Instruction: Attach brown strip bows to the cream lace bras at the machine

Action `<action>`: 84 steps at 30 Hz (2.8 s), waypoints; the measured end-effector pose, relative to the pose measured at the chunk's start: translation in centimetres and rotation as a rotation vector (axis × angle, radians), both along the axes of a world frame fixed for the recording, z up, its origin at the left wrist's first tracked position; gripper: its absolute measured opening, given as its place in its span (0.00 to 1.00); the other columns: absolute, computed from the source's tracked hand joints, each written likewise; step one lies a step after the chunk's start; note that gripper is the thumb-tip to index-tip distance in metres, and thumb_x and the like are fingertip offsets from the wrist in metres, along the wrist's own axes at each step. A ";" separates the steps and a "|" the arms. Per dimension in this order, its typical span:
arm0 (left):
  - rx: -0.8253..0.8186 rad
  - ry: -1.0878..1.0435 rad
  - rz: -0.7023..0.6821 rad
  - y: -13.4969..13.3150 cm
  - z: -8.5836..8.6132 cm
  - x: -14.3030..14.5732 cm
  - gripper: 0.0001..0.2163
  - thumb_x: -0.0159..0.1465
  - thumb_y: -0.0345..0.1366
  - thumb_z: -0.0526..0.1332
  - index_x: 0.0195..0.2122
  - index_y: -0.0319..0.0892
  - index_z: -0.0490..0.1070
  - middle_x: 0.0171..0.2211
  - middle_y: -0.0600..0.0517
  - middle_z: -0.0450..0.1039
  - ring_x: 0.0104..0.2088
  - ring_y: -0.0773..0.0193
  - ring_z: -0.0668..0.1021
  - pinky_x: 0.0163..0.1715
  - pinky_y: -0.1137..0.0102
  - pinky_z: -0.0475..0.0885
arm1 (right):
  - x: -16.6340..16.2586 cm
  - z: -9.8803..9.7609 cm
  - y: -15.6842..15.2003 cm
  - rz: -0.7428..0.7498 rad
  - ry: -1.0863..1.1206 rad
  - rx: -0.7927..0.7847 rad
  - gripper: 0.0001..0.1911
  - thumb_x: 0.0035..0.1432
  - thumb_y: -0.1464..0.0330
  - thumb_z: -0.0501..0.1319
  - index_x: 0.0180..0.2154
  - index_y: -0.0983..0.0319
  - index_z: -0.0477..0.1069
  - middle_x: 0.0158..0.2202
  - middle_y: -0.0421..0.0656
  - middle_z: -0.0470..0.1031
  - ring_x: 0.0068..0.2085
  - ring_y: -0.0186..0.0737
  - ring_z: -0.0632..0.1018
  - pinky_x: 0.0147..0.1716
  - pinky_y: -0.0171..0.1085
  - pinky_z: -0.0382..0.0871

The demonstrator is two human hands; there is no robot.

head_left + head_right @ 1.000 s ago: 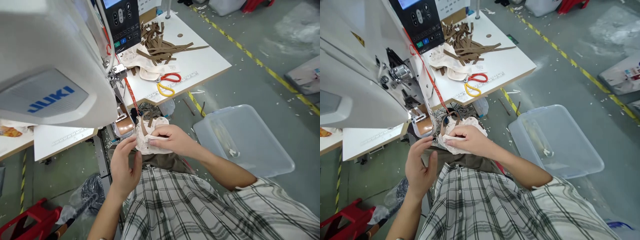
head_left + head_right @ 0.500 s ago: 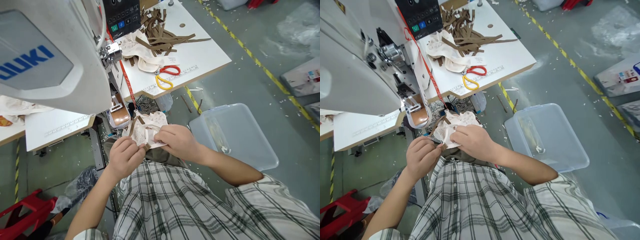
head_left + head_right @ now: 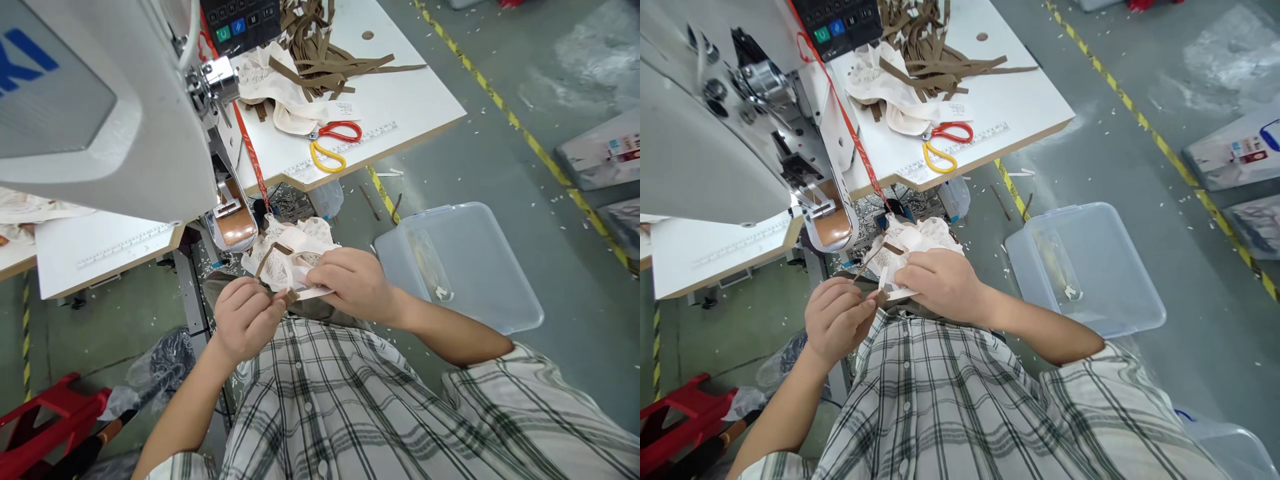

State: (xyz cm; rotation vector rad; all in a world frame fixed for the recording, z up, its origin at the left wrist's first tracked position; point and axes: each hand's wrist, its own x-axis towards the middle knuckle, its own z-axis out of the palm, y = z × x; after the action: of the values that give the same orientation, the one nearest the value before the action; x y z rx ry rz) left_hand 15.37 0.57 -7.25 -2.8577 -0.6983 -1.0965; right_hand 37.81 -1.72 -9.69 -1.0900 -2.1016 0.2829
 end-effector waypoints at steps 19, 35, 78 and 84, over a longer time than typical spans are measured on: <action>-0.626 -0.136 0.172 -1.8 -0.6 0.4 0.07 0.65 0.31 0.63 0.32 0.45 0.65 0.22 0.59 0.64 0.22 0.70 0.68 0.24 0.73 0.63 | -0.7 0.2 0.3 -0.003 0.099 0.025 0.08 0.68 0.69 0.57 0.34 0.59 0.72 0.26 0.39 0.74 0.27 0.34 0.71 0.28 0.36 0.59; -1.898 -0.905 0.157 -2.3 -0.8 1.1 0.12 0.56 0.43 0.73 0.31 0.41 0.77 0.20 0.57 0.64 0.21 0.73 0.64 0.24 0.74 0.58 | -1.7 -0.7 0.8 -0.012 0.180 -0.069 0.03 0.63 0.69 0.63 0.36 0.59 0.69 0.30 0.39 0.73 0.32 0.36 0.74 0.32 0.36 0.66; -1.504 -0.895 0.363 -3.3 -0.6 -0.4 0.05 0.62 0.39 0.70 0.38 0.46 0.83 0.28 0.54 0.75 0.28 0.70 0.68 0.30 0.73 0.65 | -3.9 1.1 1.5 0.163 0.383 -0.325 0.05 0.66 0.66 0.62 0.41 0.59 0.74 0.36 0.42 0.77 0.37 0.36 0.76 0.39 0.37 0.72; -1.440 -1.014 0.452 -3.2 -0.7 -1.6 0.09 0.58 0.42 0.72 0.36 0.44 0.83 0.21 0.56 0.69 0.24 0.71 0.64 0.27 0.72 0.62 | -4.3 -4.4 6.0 -0.070 0.949 -0.820 0.07 0.61 0.64 0.65 0.38 0.60 0.75 0.36 0.41 0.77 0.36 0.35 0.76 0.37 0.34 0.72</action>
State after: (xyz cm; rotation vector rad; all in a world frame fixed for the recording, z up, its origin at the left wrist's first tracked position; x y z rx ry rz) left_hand 13.80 -2.61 -7.91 -1.9989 -2.9445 -2.6254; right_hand 33.54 4.28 -14.09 -1.1187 -1.0687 1.4001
